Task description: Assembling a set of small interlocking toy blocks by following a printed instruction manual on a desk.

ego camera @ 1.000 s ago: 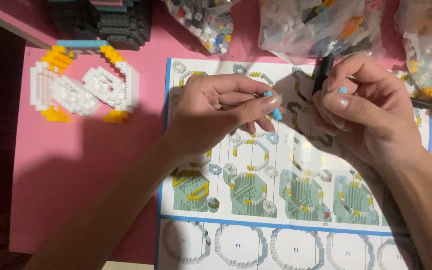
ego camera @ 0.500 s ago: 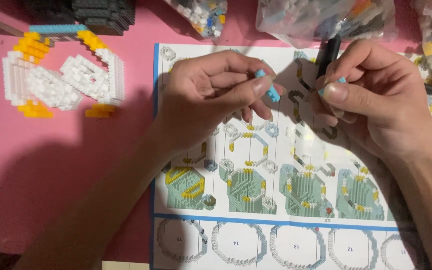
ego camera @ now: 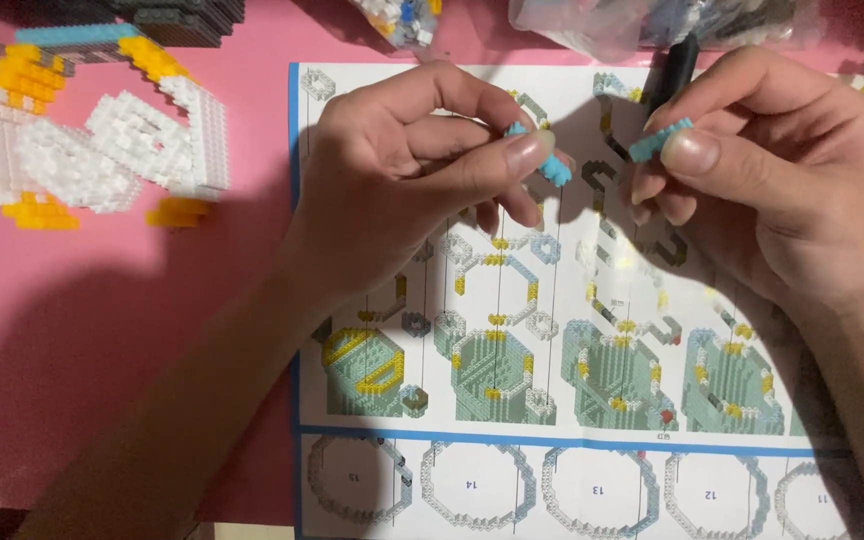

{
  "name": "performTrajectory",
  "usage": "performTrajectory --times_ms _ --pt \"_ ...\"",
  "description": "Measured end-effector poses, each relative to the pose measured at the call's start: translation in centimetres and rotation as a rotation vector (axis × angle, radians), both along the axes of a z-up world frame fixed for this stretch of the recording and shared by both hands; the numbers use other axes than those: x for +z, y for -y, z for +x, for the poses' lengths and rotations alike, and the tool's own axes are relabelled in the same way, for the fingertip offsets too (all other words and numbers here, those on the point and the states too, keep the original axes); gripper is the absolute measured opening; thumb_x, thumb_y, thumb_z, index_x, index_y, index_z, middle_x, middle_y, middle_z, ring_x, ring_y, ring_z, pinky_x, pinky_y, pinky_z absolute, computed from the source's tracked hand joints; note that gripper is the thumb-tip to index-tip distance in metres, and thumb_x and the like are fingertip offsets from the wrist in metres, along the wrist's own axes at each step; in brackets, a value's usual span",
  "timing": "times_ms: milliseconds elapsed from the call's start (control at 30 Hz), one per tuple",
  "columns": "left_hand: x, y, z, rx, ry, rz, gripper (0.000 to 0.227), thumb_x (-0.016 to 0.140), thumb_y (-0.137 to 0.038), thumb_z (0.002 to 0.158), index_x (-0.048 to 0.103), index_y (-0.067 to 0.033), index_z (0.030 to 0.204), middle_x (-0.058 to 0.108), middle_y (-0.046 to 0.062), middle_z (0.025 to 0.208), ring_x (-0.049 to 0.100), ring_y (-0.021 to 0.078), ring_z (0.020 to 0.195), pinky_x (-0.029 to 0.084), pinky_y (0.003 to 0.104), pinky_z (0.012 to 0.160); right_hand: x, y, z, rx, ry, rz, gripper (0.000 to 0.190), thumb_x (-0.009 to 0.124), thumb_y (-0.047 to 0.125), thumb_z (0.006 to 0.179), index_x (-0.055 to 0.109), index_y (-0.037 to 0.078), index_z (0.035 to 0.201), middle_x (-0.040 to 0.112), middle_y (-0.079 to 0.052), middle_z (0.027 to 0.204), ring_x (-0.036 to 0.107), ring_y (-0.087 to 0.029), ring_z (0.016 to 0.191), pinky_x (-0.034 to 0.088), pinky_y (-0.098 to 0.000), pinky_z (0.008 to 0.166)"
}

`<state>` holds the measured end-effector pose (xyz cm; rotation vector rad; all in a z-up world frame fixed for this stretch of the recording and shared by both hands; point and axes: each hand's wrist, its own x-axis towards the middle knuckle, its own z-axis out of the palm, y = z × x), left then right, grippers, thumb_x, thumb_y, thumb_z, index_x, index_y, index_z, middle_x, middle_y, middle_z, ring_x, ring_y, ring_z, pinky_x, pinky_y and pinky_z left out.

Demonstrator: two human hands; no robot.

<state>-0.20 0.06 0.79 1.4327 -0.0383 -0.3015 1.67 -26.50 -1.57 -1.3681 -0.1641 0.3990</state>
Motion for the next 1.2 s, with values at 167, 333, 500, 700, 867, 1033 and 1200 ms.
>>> performTrajectory --times_ms 167,333,500,700,867,1033,1200 --pt "-0.3 -0.2 -0.1 -0.025 0.037 -0.043 0.024 0.073 -0.019 0.095 0.065 -0.0001 0.107 0.08 0.019 0.078 0.081 0.0211 0.069 0.061 0.024 0.06 -0.7 0.5 0.1 -0.011 0.002 -0.031 0.014 0.073 0.006 0.098 0.069 0.003 0.111 0.067 -0.011 0.079 0.068 -0.013 0.07 0.06 -0.0227 0.07" --pt "-0.2 -0.2 -0.1 -0.024 0.029 -0.017 0.022 0.072 -0.02 0.096 0.064 -0.0035 0.107 0.082 0.017 0.084 0.083 0.0201 0.071 0.06 0.022 0.058 -0.1 0.1 -0.2 -0.026 -0.045 -0.039 0.019 0.073 0.002 0.095 0.071 0.001 0.113 0.073 -0.02 0.088 0.067 -0.017 0.064 0.058 -0.0233 0.064" --pt "-0.3 -0.4 -0.2 -0.085 0.119 -0.016 0.023 0.067 -0.021 0.101 0.063 -0.0017 0.112 0.08 0.017 0.083 0.082 0.0204 0.074 0.064 0.025 0.063 0.3 -0.3 -0.3 -0.054 -0.071 -0.029 0.018 0.07 0.001 0.097 0.07 -0.002 0.115 0.073 -0.028 0.094 0.07 -0.026 0.066 0.067 -0.0309 0.069" --pt "-0.3 -0.3 -0.2 -0.105 0.165 -0.02 0.025 0.063 -0.021 0.102 0.058 0.0008 0.114 0.081 0.02 0.085 0.082 0.0213 0.078 0.069 0.028 0.067 0.6 -0.7 -0.4 -0.076 -0.087 -0.034 0.014 0.069 0.002 0.099 0.07 -0.003 0.113 0.073 -0.027 0.094 0.069 -0.027 0.068 0.066 -0.0302 0.069" --pt "0.2 0.0 -0.2 -0.071 0.102 -0.001 0.025 0.064 -0.023 0.1 0.059 -0.0008 0.111 0.081 0.018 0.082 0.085 0.022 0.077 0.073 0.027 0.065 -0.3 0.0 -0.3 -0.068 -0.061 -0.067 0.019 0.071 0.003 0.097 0.071 -0.001 0.115 0.074 -0.022 0.095 0.068 -0.019 0.068 0.064 -0.0281 0.072" --pt "-0.3 -0.1 -0.2 -0.07 0.109 -0.038 0.022 0.065 -0.019 0.101 0.059 -0.0002 0.111 0.08 0.016 0.085 0.085 0.0245 0.075 0.069 0.027 0.061 -0.3 -0.1 -0.3 -0.078 -0.048 -0.088 0.015 0.071 0.0 0.098 0.07 -0.002 0.113 0.072 -0.018 0.093 0.068 -0.017 0.071 0.064 -0.0273 0.077" --pt "-0.4 -0.2 -0.2 -0.096 0.08 -0.103 0.023 0.067 -0.017 0.101 0.062 0.0014 0.114 0.078 0.019 0.082 0.085 0.0271 0.078 0.072 0.029 0.069 0.1 -0.2 -0.3 -0.015 0.017 -0.13 0.013 0.072 0.008 0.099 0.067 -0.001 0.107 0.073 -0.017 0.09 0.071 -0.018 0.074 0.062 -0.0224 0.073"
